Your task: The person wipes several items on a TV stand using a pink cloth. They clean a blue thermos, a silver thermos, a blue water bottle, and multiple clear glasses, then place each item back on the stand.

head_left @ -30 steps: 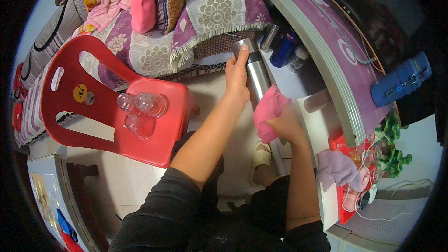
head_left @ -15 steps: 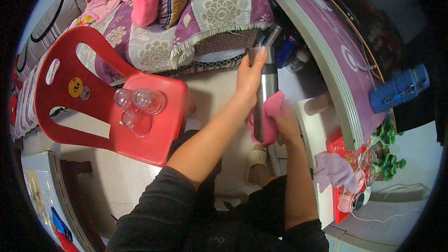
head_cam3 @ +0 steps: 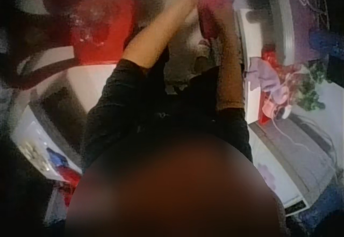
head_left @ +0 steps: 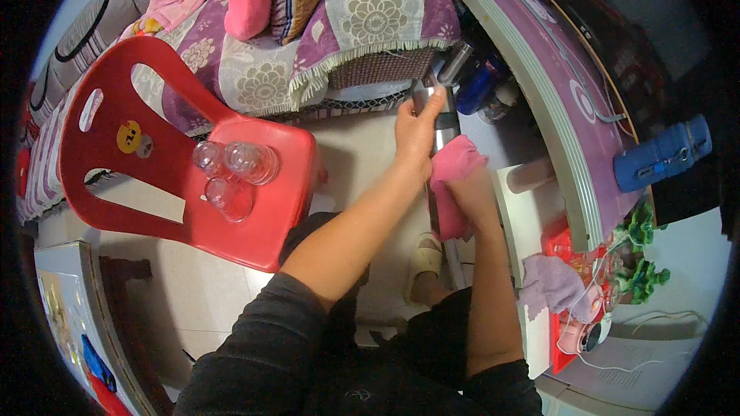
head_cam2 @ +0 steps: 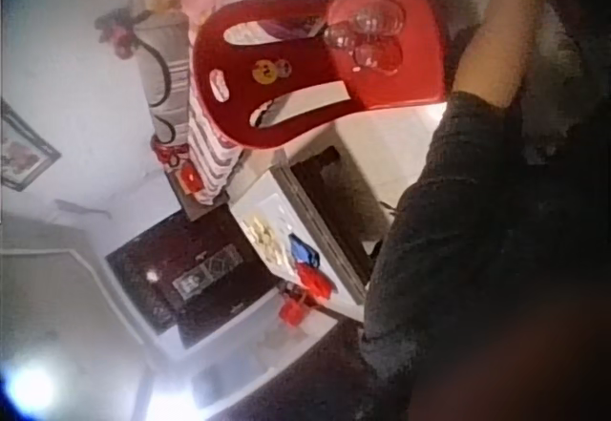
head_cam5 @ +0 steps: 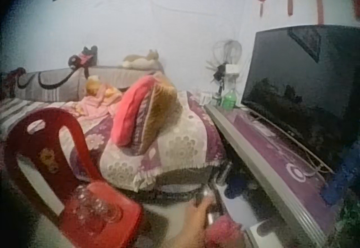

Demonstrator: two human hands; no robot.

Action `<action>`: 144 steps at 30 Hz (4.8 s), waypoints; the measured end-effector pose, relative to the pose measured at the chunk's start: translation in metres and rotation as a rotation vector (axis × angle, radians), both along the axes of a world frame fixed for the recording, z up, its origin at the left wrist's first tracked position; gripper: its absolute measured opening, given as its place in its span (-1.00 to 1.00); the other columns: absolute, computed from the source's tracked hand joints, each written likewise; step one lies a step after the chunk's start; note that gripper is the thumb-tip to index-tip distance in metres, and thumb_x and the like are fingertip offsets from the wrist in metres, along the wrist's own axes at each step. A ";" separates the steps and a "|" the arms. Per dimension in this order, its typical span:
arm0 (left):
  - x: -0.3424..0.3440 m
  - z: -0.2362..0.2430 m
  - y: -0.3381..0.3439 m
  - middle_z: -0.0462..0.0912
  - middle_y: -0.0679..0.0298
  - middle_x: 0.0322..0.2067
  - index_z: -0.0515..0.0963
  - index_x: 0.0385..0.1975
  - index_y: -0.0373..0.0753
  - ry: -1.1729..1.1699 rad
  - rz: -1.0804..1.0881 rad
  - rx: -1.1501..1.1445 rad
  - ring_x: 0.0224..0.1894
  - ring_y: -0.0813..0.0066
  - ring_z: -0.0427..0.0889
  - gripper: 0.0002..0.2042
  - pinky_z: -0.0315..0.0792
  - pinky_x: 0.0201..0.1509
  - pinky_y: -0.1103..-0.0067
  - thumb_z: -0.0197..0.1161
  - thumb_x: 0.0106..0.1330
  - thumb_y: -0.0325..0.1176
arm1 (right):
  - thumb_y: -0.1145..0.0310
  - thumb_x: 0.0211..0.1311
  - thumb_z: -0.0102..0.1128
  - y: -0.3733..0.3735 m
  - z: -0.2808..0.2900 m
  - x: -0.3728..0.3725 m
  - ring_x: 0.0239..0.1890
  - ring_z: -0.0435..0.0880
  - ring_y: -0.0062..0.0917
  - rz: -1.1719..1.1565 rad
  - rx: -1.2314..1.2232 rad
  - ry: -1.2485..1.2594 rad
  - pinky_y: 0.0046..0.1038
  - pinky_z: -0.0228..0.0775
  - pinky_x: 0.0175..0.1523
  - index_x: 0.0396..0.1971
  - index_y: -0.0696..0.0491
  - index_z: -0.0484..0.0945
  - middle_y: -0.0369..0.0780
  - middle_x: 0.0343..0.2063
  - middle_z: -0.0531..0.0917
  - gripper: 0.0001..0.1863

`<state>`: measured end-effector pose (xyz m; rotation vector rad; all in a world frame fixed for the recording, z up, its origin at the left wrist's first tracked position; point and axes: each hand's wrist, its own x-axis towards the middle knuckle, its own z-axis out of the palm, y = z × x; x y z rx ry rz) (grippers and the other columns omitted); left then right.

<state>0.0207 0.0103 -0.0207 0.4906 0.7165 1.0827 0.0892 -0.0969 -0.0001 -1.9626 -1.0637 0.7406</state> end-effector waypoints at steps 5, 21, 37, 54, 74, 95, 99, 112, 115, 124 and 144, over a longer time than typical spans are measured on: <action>-0.014 0.015 0.008 0.48 0.18 -0.22 0.34 -0.10 -0.35 -0.016 0.077 -0.021 -0.24 0.42 0.47 -0.45 0.40 -0.16 0.50 0.32 0.07 -0.05 | 0.40 -0.26 0.29 -0.011 -0.009 0.010 -0.18 0.57 -0.30 0.121 -0.095 -0.178 -0.35 0.40 -0.09 -0.23 0.19 0.46 -0.08 -0.28 0.58 -0.54; -0.013 0.029 0.006 0.44 0.20 -0.13 0.29 -0.03 -0.31 -0.027 0.096 0.564 -0.08 0.47 0.39 -0.42 0.26 0.03 0.55 0.33 0.06 -0.08 | 0.40 -0.02 0.29 -0.020 -0.038 0.031 -0.26 0.54 -0.58 0.057 0.070 0.487 -0.50 0.44 -0.21 -0.13 0.13 0.39 -0.27 -0.29 0.55 -0.58; -0.018 0.012 0.009 0.46 0.02 -0.13 0.09 0.08 -0.33 0.427 0.024 0.657 -0.08 0.20 0.47 -0.23 0.34 0.01 0.43 0.40 -0.17 -0.38 | 0.32 0.09 0.21 -0.007 -0.037 0.008 -0.40 0.57 -0.58 -0.087 0.161 0.439 -0.56 0.42 -0.27 -0.30 0.10 0.47 -0.28 -0.42 0.60 -0.78; -0.011 0.015 0.011 0.47 0.19 -0.14 0.23 0.05 -0.34 0.229 0.109 0.548 -0.15 0.46 0.47 -0.30 0.36 -0.04 0.55 0.45 -0.12 -0.39 | 0.34 0.04 0.27 -0.021 -0.035 0.034 -0.28 0.57 -0.57 -0.177 0.296 0.605 -0.50 0.43 -0.17 -0.21 0.17 0.49 -0.26 -0.31 0.59 -0.67; 0.136 -0.077 0.033 0.56 0.18 -0.31 0.34 -0.15 -0.29 0.577 -0.141 0.918 -0.26 0.43 0.54 -0.40 0.42 -0.17 0.53 0.51 -0.23 -0.39 | 0.50 0.10 0.11 -0.041 0.022 0.027 -0.33 0.54 -0.67 -0.038 0.586 0.908 -0.59 0.40 -0.24 -0.24 0.17 0.50 -0.33 -0.36 0.58 -0.80; 0.249 -0.143 0.029 0.32 0.04 0.04 0.33 -0.03 -0.30 0.886 -0.119 0.967 0.07 0.02 0.32 -0.49 0.30 0.07 0.34 0.25 -0.08 -0.48 | 0.45 0.02 0.21 -0.048 -0.006 0.034 -0.22 0.54 -0.57 -0.231 0.196 0.711 -0.52 0.40 -0.15 -0.13 0.18 0.40 -0.25 -0.23 0.53 -0.63; 0.214 -0.152 0.019 0.36 -0.02 -0.21 0.26 -0.06 -0.35 0.841 -0.114 1.073 -0.09 -0.04 0.40 -0.44 0.36 -0.07 0.28 0.34 -0.08 -0.38 | 0.44 0.02 0.21 -0.047 -0.006 0.027 -0.20 0.53 -0.54 -0.246 0.131 0.721 -0.52 0.40 -0.14 -0.11 0.18 0.39 -0.24 -0.21 0.52 -0.60; 0.272 -0.207 0.033 0.42 -0.13 -0.14 0.16 0.06 -0.45 0.850 -0.347 0.843 -0.14 -0.03 0.47 -0.39 0.39 -0.07 0.30 0.24 -0.02 -0.41 | 0.41 -0.02 0.28 -0.036 -0.002 0.018 -0.10 0.50 -0.53 -0.318 0.103 0.674 -0.48 0.36 -0.04 -0.01 0.15 0.33 -0.21 -0.14 0.51 -0.48; 0.294 -0.213 0.021 0.40 -0.18 -0.11 0.12 0.09 -0.48 0.872 -0.313 0.803 -0.13 -0.04 0.46 -0.39 0.39 -0.07 0.30 0.16 0.02 -0.43 | 0.41 -0.01 0.27 -0.044 -0.012 0.027 -0.08 0.47 -0.53 -0.338 0.052 0.617 -0.48 0.34 -0.01 -0.01 0.15 0.33 -0.20 -0.11 0.49 -0.48; 0.378 -0.300 0.083 0.47 -0.18 -0.22 0.13 0.08 -0.44 0.241 -0.328 0.596 -0.22 -0.04 0.50 -0.40 0.41 -0.15 0.27 0.13 0.04 -0.32 | 0.42 0.02 0.24 -0.024 -0.011 0.028 -0.07 0.47 -0.53 -0.215 -0.004 0.636 -0.48 0.34 -0.01 -0.02 0.16 0.33 -0.20 -0.12 0.49 -0.51; 0.092 -0.121 0.067 0.62 0.20 -0.41 0.53 -0.41 -0.23 0.235 -1.200 0.396 -0.43 0.49 0.56 -0.55 0.46 -0.31 0.54 0.04 0.23 0.11 | 0.40 0.06 0.15 -0.021 -0.020 0.016 -0.09 0.51 -0.44 -0.212 0.313 0.093 -0.43 0.32 0.01 -0.20 0.17 0.48 -0.12 -0.16 0.52 -0.72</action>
